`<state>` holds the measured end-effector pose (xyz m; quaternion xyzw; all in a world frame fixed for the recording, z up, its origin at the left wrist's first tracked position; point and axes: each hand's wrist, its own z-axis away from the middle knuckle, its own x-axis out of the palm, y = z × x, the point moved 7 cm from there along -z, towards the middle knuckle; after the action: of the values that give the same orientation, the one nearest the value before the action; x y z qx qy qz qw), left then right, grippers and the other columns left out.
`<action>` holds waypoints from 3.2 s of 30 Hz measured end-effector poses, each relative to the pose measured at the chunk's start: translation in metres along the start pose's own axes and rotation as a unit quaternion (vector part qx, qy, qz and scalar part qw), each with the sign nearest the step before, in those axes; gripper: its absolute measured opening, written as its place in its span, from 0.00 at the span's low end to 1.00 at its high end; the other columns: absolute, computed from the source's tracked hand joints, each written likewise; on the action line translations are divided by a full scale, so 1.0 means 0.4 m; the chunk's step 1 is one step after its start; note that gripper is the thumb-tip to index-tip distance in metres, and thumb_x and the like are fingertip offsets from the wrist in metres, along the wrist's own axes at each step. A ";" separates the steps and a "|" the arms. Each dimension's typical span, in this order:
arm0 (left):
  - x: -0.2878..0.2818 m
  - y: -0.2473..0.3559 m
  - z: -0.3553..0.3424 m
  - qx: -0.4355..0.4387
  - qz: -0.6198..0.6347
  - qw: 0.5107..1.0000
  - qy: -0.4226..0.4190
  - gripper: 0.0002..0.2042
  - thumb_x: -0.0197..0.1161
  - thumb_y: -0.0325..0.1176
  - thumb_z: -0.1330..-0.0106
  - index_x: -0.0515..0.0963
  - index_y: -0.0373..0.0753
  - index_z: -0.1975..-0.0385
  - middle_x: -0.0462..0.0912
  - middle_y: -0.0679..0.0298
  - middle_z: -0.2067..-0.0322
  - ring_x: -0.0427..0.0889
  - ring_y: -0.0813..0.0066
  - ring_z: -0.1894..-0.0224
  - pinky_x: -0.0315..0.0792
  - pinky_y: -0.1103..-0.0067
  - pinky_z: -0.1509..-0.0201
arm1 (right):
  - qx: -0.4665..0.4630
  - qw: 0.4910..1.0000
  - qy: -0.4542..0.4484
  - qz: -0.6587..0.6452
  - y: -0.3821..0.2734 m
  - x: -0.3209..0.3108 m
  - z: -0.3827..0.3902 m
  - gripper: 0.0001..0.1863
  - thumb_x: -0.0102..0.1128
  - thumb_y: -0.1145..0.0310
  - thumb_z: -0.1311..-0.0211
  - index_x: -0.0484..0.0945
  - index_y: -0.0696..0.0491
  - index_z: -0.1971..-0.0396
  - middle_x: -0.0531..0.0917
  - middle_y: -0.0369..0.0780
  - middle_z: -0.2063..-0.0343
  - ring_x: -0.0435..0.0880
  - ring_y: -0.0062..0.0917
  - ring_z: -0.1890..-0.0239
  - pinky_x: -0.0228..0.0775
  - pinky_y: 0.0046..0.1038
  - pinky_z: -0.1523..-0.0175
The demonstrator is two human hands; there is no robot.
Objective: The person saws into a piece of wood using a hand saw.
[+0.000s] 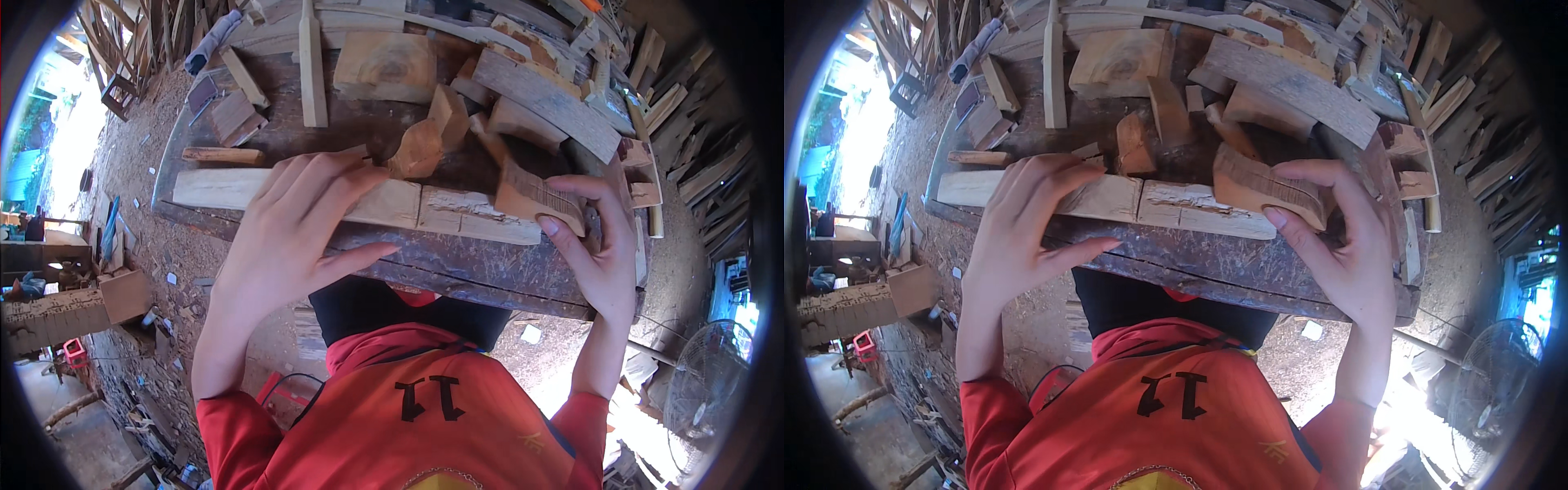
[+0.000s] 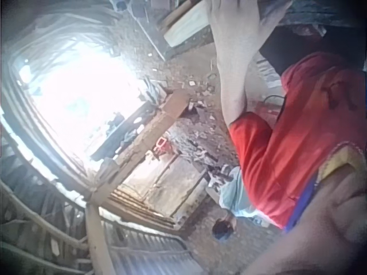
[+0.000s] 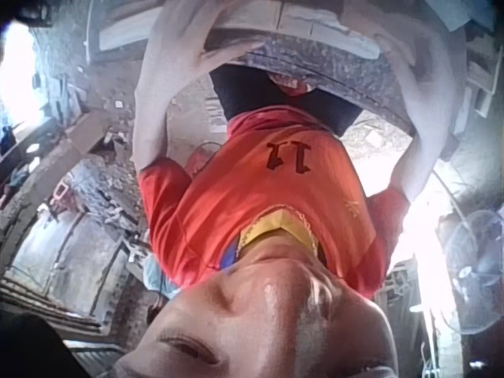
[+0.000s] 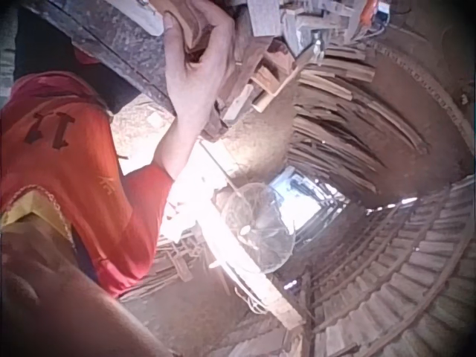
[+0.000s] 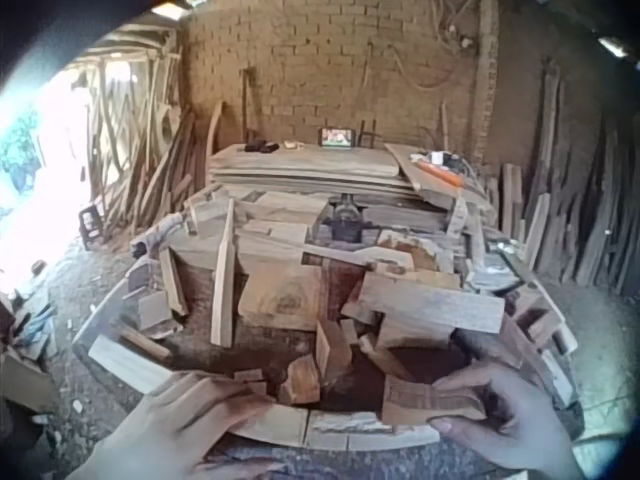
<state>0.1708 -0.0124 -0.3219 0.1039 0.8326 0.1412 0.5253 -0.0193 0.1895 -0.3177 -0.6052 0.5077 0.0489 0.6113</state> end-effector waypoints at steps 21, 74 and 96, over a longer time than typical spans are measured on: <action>-0.071 0.030 -0.089 0.119 0.098 0.987 -0.053 0.24 0.74 0.43 0.41 0.81 0.36 0.48 0.85 0.53 0.57 0.85 0.52 0.56 0.77 0.66 0.52 | -0.245 0.947 -0.057 0.202 -0.193 -0.029 -0.037 0.34 0.82 0.60 0.62 0.84 0.51 0.48 0.85 0.40 0.60 0.83 0.36 0.57 0.73 0.33 0.50; -0.191 0.259 -0.255 0.239 -0.213 0.925 0.204 0.30 0.79 0.50 0.59 0.78 0.42 0.57 0.84 0.65 0.66 0.85 0.64 0.68 0.77 0.71 0.65 | -0.291 0.779 0.231 0.505 -0.343 -0.261 0.047 0.29 0.78 0.49 0.66 0.77 0.48 0.63 0.82 0.34 0.70 0.86 0.30 0.70 0.75 0.31 0.67; -0.327 0.216 -0.304 0.049 0.385 0.897 0.212 0.27 0.50 0.57 0.23 0.77 0.33 0.56 0.77 0.67 0.71 0.73 0.82 0.71 0.68 0.83 0.67 | -0.384 0.906 0.162 -0.070 -0.687 -0.462 -0.142 0.42 0.73 0.50 0.38 0.65 0.60 0.34 0.83 0.44 0.54 0.82 0.24 0.51 0.75 0.30 0.46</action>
<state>0.1187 0.0113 -0.1320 0.4098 0.8250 0.3104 0.2348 0.0453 0.1751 0.0119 -0.8268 0.4977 0.0985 0.2428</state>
